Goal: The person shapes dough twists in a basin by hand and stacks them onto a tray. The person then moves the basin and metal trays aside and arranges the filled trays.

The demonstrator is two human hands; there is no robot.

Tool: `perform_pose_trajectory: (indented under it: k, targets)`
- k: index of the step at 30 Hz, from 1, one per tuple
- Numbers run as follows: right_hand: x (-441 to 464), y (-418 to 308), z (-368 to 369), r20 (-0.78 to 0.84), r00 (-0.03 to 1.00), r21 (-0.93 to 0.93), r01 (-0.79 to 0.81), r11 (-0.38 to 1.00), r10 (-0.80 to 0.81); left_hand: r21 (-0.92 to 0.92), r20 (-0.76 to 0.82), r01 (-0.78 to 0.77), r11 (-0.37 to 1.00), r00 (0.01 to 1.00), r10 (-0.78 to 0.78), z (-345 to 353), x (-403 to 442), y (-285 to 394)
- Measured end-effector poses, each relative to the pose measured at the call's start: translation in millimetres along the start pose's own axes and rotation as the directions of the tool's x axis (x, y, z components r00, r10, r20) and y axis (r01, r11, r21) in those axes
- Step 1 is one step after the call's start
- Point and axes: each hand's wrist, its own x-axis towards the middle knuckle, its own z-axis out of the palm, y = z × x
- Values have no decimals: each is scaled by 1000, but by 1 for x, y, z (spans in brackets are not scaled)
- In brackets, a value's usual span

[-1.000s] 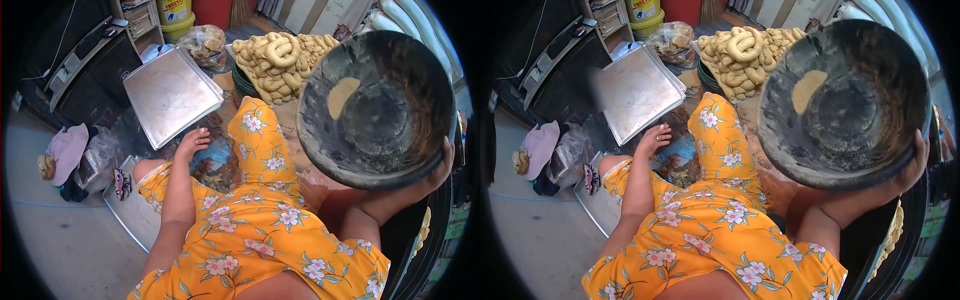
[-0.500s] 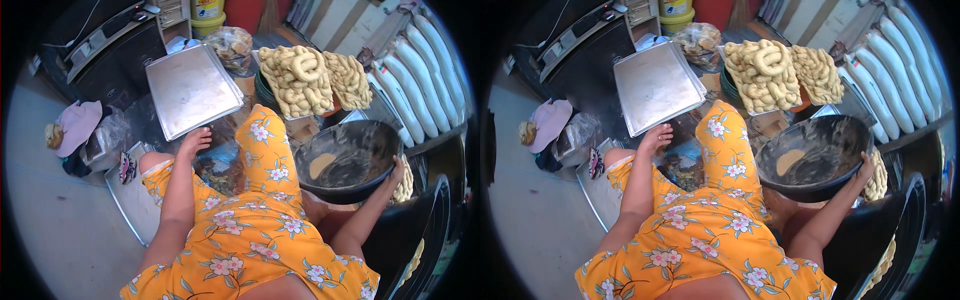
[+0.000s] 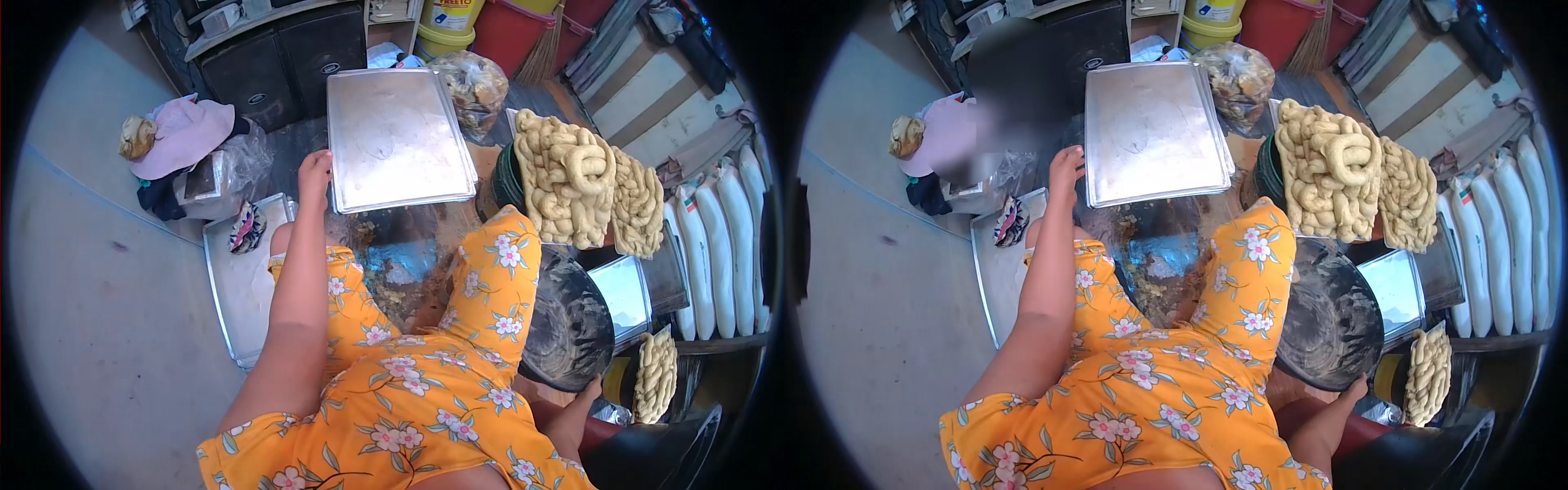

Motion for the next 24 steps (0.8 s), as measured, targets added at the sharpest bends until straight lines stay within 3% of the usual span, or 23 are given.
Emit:
perform_pose_trajectory:
  k: [1,3,4,5,6,7,8,9,10,11,12,13,14,15,17,19,21,23,24]
  targets:
    - [2,-3,6,-133,991,-293,-9,956,-32,49,-11,-12,999,1000,13,4,4,6]
    - [4,-23,24,-339,918,-758,-139,637,-203,135,-13,-61,989,998,63,5,23,-6]
    - [-10,-54,39,-203,920,-838,14,545,-336,179,-33,-92,979,994,99,6,31,-13]
    - [-51,-95,68,-117,855,-782,234,578,-505,225,-52,-123,967,989,138,6,41,-22]
    - [-65,-116,97,-62,719,-759,417,500,-693,254,-59,-60,965,995,78,1,51,-37]
    - [-53,-133,126,104,528,-583,719,378,-843,282,-66,1,960,998,18,-6,61,-56]
    - [-87,-164,165,170,510,-309,840,446,-843,308,-74,62,949,996,-41,-8,69,-74]
    - [-122,-191,206,228,390,-142,920,366,-892,200,-72,105,974,993,-92,-6,75,-85]
    - [-198,-230,236,388,237,-71,971,228,-891,92,-65,148,985,988,-143,-4,79,-94]
    - [-224,-240,276,461,236,247,892,379,-855,-15,-53,190,982,980,-190,-2,83,-102]
    - [-270,-261,303,561,41,161,974,158,-827,145,-68,171,975,984,-163,0,90,-113]
    - [-325,-282,324,663,-103,277,954,115,-742,300,-77,149,942,988,-131,4,95,-119]
    - [-349,-285,354,708,-166,318,943,99,-687,397,-91,119,910,992,-90,10,86,-108]
    - [-369,-287,387,787,-116,300,930,212,-606,436,-107,137,890,989,-100,13,79,-96]
    - [-370,-271,472,836,-110,315,899,306,-538,505,-145,172,846,983,-114,21,72,-78]
    - [-339,-236,575,917,3,187,879,438,-398,466,-156,214,858,975,-158,21,84,-87]
    - [-335,-209,622,881,95,165,856,490,-463,413,-136,252,875,967,-215,17,94,-94]
    - [-320,-151,671,791,293,20,865,501,-537,338,-79,289,896,957,-278,16,103,-96]
    - [-331,-161,675,836,309,-10,834,552,-453,301,-45,256,919,966,-254,17,108,-94]
